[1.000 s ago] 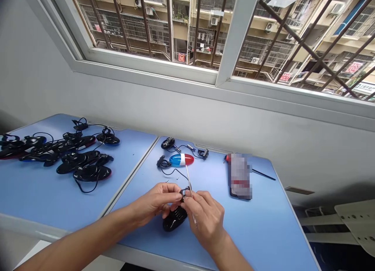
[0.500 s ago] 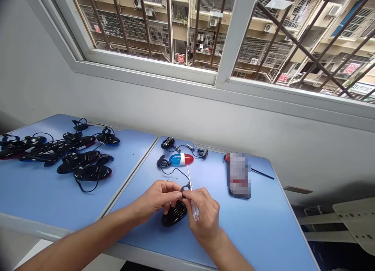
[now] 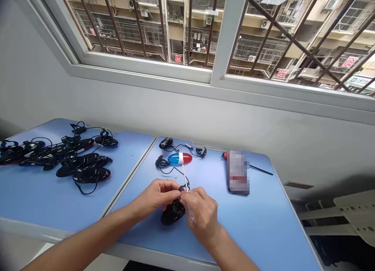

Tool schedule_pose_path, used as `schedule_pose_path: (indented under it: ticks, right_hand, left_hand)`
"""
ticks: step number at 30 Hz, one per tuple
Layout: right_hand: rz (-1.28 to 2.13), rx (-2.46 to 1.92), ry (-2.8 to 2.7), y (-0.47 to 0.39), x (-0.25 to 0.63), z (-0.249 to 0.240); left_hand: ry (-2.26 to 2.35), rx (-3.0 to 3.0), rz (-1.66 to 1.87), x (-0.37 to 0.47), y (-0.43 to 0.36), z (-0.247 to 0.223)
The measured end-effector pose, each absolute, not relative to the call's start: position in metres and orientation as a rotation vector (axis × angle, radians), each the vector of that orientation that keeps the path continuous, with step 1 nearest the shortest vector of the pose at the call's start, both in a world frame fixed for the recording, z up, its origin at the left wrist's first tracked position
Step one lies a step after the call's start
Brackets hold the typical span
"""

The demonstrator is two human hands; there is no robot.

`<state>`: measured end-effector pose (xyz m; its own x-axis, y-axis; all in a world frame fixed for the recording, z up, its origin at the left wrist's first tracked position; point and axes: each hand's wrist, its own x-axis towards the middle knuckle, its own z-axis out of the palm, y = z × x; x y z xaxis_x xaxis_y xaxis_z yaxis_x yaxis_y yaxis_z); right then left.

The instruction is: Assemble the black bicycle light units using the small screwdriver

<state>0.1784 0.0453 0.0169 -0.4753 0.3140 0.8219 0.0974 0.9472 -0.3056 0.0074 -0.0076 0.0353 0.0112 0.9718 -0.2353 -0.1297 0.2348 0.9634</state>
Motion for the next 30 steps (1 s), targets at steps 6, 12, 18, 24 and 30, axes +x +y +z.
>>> schedule_pose_path:
  ticks: [6, 12, 18, 24, 30]
  right_hand:
    - [0.436, -0.273, -1.923, 0.051, 0.194, 0.016]
    - [0.654, -0.614, -1.978, 0.062, 0.201, 0.007]
    - [0.917, -0.565, -2.438, 0.058, 0.206, 0.009]
    - [0.956, -0.687, -2.505, 0.052, 0.209, -0.005]
    - [0.799, -0.676, -2.45, 0.043, 0.2, -0.014]
  left_hand:
    - [1.244, 0.975, 1.137, 0.001, -0.005, 0.031]
    - [1.361, 1.087, 1.212, -0.002, -0.007, 0.033]
    - [1.369, 1.259, 1.269, -0.005, -0.022, 0.033]
    - [1.349, 1.189, 1.318, 0.0, -0.035, 0.021]
    - [1.389, 1.104, 1.335, 0.007, -0.038, 0.02]
